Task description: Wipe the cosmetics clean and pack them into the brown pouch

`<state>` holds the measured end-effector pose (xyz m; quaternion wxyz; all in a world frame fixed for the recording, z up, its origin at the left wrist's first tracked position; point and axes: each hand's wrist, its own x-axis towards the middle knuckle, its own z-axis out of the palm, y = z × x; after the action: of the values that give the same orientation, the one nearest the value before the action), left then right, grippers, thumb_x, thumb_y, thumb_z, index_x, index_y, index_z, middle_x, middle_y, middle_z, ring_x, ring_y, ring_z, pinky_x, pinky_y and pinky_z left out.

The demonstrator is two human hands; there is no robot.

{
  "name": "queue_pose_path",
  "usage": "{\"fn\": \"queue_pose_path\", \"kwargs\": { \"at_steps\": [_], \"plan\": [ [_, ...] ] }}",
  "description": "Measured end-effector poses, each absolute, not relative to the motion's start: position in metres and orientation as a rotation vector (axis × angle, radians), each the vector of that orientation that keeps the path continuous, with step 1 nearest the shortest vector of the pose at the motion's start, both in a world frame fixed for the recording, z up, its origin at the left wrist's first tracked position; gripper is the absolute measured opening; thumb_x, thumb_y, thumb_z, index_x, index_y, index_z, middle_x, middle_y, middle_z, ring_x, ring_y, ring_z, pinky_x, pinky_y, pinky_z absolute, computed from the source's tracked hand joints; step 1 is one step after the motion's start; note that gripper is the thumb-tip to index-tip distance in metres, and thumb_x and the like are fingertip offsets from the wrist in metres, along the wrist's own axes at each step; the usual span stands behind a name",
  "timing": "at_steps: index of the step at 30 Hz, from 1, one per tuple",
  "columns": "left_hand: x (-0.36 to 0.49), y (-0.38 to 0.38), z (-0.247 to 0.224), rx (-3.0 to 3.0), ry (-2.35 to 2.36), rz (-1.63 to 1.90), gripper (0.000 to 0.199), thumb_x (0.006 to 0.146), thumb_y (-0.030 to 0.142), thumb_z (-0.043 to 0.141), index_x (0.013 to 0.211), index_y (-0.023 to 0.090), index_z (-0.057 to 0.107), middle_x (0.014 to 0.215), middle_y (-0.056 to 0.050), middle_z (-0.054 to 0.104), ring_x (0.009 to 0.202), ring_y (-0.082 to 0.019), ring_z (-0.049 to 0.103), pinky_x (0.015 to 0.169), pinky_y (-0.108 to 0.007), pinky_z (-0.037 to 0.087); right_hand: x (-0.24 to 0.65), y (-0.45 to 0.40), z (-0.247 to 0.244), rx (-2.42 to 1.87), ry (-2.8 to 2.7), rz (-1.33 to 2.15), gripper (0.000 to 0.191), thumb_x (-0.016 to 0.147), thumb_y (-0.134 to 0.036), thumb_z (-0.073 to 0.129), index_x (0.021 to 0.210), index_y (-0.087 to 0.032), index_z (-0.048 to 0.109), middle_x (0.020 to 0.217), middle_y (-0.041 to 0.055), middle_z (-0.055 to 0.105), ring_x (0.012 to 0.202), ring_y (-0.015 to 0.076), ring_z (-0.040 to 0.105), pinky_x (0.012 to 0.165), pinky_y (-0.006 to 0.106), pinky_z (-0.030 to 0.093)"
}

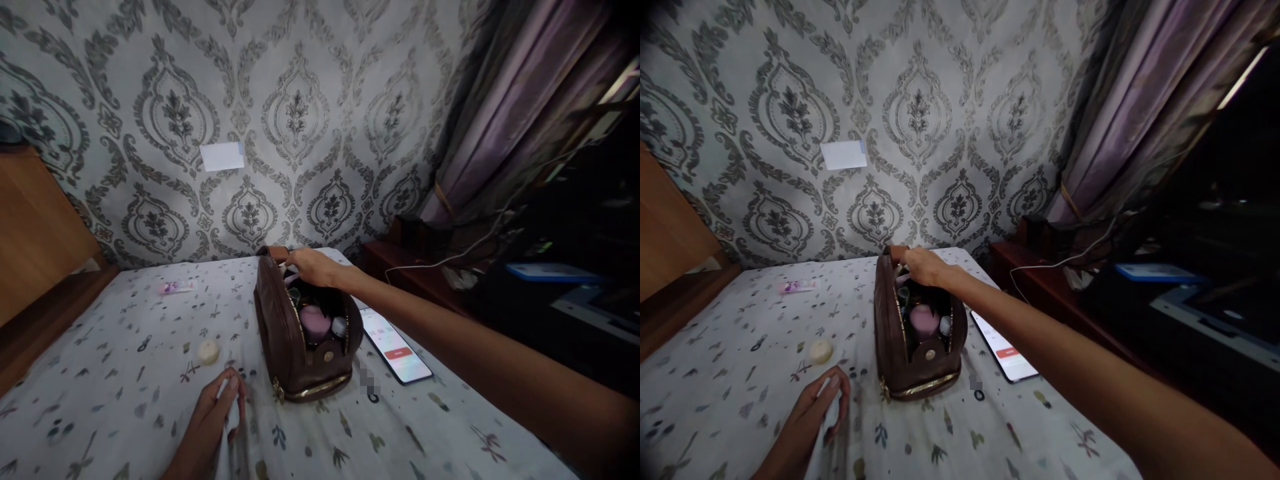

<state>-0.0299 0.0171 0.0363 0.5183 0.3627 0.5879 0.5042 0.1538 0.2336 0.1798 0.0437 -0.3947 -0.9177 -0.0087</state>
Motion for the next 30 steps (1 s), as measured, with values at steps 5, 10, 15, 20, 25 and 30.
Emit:
{"fn": "queue_pose_path", "kwargs": {
  "at_steps": [5, 10, 15, 20, 25, 30],
  "plan": [
    [-0.032, 0.018, 0.034, 0.928, 1.383, 1.202, 0.059, 0.073, 0.078, 0.062, 0.070, 0.019, 0.054, 0.053, 0.005, 0.045, 0.043, -0.009, 0.037, 0.040, -0.019, 0.032, 0.156, 0.229, 0.182, -1.227, -2.844, 0.005, 0.035, 0.085, -0.005, 0.055, 0.114, -0.015, 0.074, 0.114, 0.0123, 0.075, 0.108, 0.0229, 0.067, 0.091, 0.026, 0.046],
    [-0.035, 0.019, 0.034, 0.922, 1.380, 1.176, 0.058, 0.074, 0.078, 0.061, 0.071, 0.020, 0.054, 0.054, 0.005, 0.045, 0.045, -0.009, 0.037, 0.042, -0.020, 0.036, 0.154, 0.228, 0.185, -1.239, -2.843, 0.051, 0.043, 0.083, 0.001, 0.051, 0.116, -0.015, 0.073, 0.119, 0.0116, 0.074, 0.112, 0.0217, 0.065, 0.092, 0.025, 0.044],
    [-0.037, 0.020, 0.040, 0.901, 1.403, 1.219, 0.059, 0.073, 0.078, 0.061, 0.072, 0.020, 0.055, 0.054, 0.005, 0.046, 0.046, -0.010, 0.039, 0.042, -0.019, 0.036, 0.158, 0.228, 0.188, -1.272, -2.779, 0.108, 0.038, 0.086, -0.004, 0.051, 0.112, -0.016, 0.076, 0.109, 0.0089, 0.077, 0.103, 0.0190, 0.068, 0.084, 0.021, 0.043],
    [-0.045, 0.022, 0.050, 0.905, 1.479, 1.289, 0.061, 0.070, 0.081, 0.062, 0.072, 0.020, 0.055, 0.056, 0.003, 0.051, 0.048, -0.011, 0.043, 0.041, -0.019, 0.036, 0.169, 0.228, 0.195, -1.393, -2.637, 0.089, 0.041, 0.088, -0.004, 0.044, 0.114, -0.015, 0.074, 0.109, 0.0091, 0.077, 0.102, 0.0188, 0.068, 0.082, 0.021, 0.044],
    [-0.075, 0.035, 0.065, 1.011, 1.536, 1.354, 0.052, 0.080, 0.072, 0.058, 0.076, 0.020, 0.055, 0.060, 0.003, 0.051, 0.050, -0.011, 0.045, 0.042, -0.019, 0.037, 0.187, 0.217, 0.195, -1.426, -2.401, 0.153, 0.044, 0.090, -0.005, 0.041, 0.122, -0.014, 0.070, 0.105, 0.0073, 0.078, 0.099, 0.0181, 0.070, 0.084, 0.021, 0.048],
    [-0.138, 0.077, 0.079, 1.273, 1.712, 1.433, 0.044, 0.083, 0.064, 0.055, 0.085, 0.020, 0.056, 0.068, 0.002, 0.055, 0.053, -0.012, 0.049, 0.045, -0.020, 0.038, 0.202, 0.188, 0.186, -1.348, -2.306, 0.208, 0.042, 0.093, -0.010, 0.039, 0.120, -0.019, 0.070, 0.103, 0.0047, 0.079, 0.098, 0.0204, 0.072, 0.084, 0.026, 0.052]
  ]
}}
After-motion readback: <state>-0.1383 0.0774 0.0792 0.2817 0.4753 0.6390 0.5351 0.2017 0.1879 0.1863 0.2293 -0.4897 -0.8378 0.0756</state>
